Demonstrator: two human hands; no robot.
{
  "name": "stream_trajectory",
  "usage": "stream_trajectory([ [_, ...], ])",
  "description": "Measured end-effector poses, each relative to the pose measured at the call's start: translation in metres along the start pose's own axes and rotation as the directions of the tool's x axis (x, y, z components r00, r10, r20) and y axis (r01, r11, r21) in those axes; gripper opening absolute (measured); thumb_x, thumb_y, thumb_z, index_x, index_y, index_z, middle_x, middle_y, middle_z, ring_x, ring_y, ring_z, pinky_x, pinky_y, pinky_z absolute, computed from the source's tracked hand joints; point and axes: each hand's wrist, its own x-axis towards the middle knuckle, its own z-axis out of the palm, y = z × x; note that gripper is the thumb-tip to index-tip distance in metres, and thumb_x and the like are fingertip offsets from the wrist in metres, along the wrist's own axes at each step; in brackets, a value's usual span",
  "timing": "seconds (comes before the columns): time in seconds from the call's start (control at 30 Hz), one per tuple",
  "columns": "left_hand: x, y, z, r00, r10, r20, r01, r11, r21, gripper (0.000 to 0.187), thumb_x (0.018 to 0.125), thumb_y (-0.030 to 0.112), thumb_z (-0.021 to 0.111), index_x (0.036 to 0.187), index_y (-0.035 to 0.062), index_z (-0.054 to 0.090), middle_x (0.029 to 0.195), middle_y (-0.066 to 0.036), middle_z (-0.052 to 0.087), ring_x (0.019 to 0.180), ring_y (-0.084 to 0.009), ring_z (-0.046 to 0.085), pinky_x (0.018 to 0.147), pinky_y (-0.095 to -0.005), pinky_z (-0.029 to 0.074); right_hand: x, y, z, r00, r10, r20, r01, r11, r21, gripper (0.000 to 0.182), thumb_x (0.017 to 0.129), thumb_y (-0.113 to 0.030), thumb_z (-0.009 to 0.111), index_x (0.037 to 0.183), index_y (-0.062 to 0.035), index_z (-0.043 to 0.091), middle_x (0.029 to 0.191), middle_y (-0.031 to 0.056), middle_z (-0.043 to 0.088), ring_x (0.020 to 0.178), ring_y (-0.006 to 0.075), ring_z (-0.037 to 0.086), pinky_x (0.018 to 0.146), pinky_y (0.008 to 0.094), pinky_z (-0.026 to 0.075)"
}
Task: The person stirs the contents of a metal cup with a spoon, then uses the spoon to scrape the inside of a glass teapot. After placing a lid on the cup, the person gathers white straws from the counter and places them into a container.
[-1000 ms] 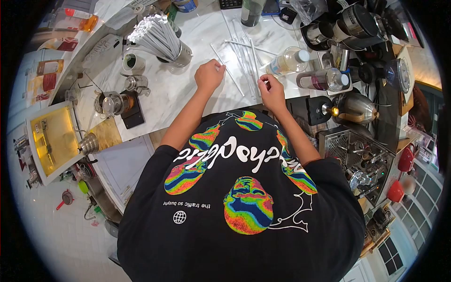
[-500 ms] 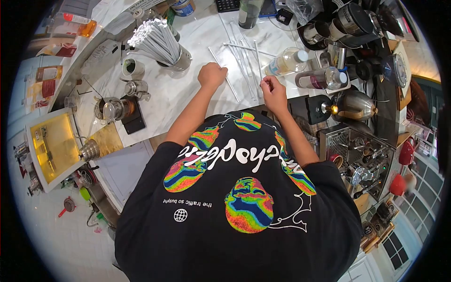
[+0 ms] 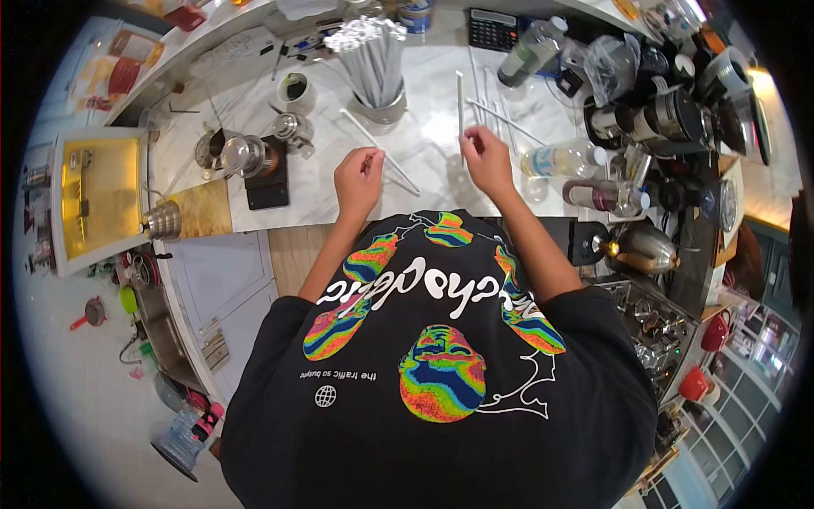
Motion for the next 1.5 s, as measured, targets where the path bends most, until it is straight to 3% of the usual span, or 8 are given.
stream_trajectory([
  [0.3, -0.003, -0.022, -0.062, 0.993, 0.003, -0.121, 0.002, 0.999, 0.038, 0.013, 0.092, 0.01, 0.074, 0.091, -0.0021, 0.07, 0.077, -0.009, 0.064, 0.062, -0.0166, 0.058, 0.059, -0.03, 0.046, 0.099, -0.143, 0.065, 0.923, -0.3, -0.241, 0.362, 0.89, 0.278, 0.017, 0.093, -0.015, 0.071, 0.101, 0.0003, 0.07, 0.088, 0.0122, 0.074, 0.078, 0.0187, 0.071, 0.072, 0.0331, 0.055],
  [0.47, 0.004, -0.034, -0.078, 0.988, 0.058, -0.14, -0.055, 0.998, 0.03, 0.012, 0.09, 0.009, 0.075, 0.091, -0.0013, 0.07, 0.078, -0.009, 0.065, 0.063, -0.0169, 0.058, 0.06, -0.0302, 0.047, 0.055, -0.068, 0.11, 0.987, -0.113, -0.118, 0.109, 0.993, -0.038, 0.03, 0.087, -0.018, 0.074, 0.112, -0.0017, 0.069, 0.089, 0.0141, 0.072, 0.065, 0.0251, 0.066, 0.064, 0.0371, 0.052],
  [0.93, 0.162, 0.041, -0.079, 0.819, 0.515, -0.252, -0.529, 0.848, 0.015, 0.009, 0.085, 0.011, 0.078, 0.09, 0.0057, 0.073, 0.078, -0.008, 0.065, 0.063, -0.0222, 0.061, 0.06, -0.0341, 0.049, -0.011, -0.01, 0.081, 0.977, 0.191, -0.099, -0.193, 0.981, -0.008, 0.036, 0.092, -0.022, 0.073, 0.122, -0.0039, 0.065, 0.086, 0.0106, 0.071, 0.065, 0.0183, 0.064, 0.064, 0.0342, 0.052],
  [1.03, 0.159, -0.004, -0.041, 0.861, 0.504, -0.066, -0.496, 0.861, 0.113, 0.011, 0.086, 0.017, 0.078, 0.093, 0.0085, 0.074, 0.085, -0.007, 0.067, 0.068, -0.0257, 0.065, 0.061, -0.0358, 0.051, -0.017, -0.003, 0.082, 0.974, 0.208, -0.085, -0.206, 0.978, 0.031, 0.035, 0.092, -0.023, 0.073, 0.121, -0.0039, 0.066, 0.086, 0.0104, 0.07, 0.065, 0.0167, 0.064, 0.063, 0.0334, 0.052],
  [1.1, 0.141, -0.02, -0.029, 0.937, 0.329, 0.12, -0.344, 0.927, 0.149, 0.014, 0.086, 0.021, 0.078, 0.094, 0.011, 0.075, 0.091, -0.006, 0.068, 0.074, -0.0282, 0.067, 0.064, -0.0357, 0.053, -0.019, -0.003, 0.079, 0.97, 0.227, -0.083, -0.224, 0.973, 0.047, 0.034, 0.092, -0.023, 0.072, 0.121, -0.0038, 0.066, 0.087, 0.0105, 0.07, 0.066, 0.0158, 0.063, 0.063, 0.0331, 0.052],
  [1.27, 0.112, -0.028, -0.034, 0.973, 0.229, 0.04, -0.232, 0.966, 0.111, 0.017, 0.088, 0.026, 0.077, 0.099, 0.0116, 0.075, 0.093, -0.005, 0.068, 0.077, -0.0239, 0.068, 0.069, -0.0387, 0.054, -0.018, -0.003, 0.075, 0.963, 0.253, -0.092, -0.243, 0.964, 0.111, 0.035, 0.092, -0.023, 0.073, 0.121, -0.0042, 0.066, 0.087, 0.0104, 0.07, 0.067, 0.0153, 0.063, 0.063, 0.0323, 0.052],
  [1.43, 0.118, -0.034, -0.042, 0.992, -0.107, 0.064, 0.104, 0.993, 0.053, 0.059, 0.086, 0.035, 0.08, 0.133, 0.008, 0.057, 0.091, -0.007, 0.065, 0.078, -0.0236, 0.068, 0.072, -0.0399, 0.054, 0.019, -0.028, 0.077, 0.983, 0.173, -0.064, -0.169, 0.984, 0.055, 0.04, 0.092, -0.025, 0.074, 0.124, -0.0042, 0.065, 0.094, 0.0118, 0.071, 0.07, 0.0172, 0.066, 0.067, 0.0327, 0.053],
  [1.5, 0.13, -0.035, -0.04, 0.993, -0.044, 0.109, 0.034, 0.995, 0.089, 0.067, 0.085, 0.038, 0.079, 0.138, 0.0074, 0.051, 0.093, -0.009, 0.067, 0.082, -0.0267, 0.069, 0.075, -0.0415, 0.054, 0.046, -0.061, 0.075, 0.996, 0.044, -0.084, -0.045, 0.999, -0.008, 0.045, 0.091, -0.025, 0.073, 0.129, -0.0043, 0.062, 0.102, 0.0146, 0.072, 0.074, 0.0191, 0.068, 0.069, 0.0339, 0.054],
])
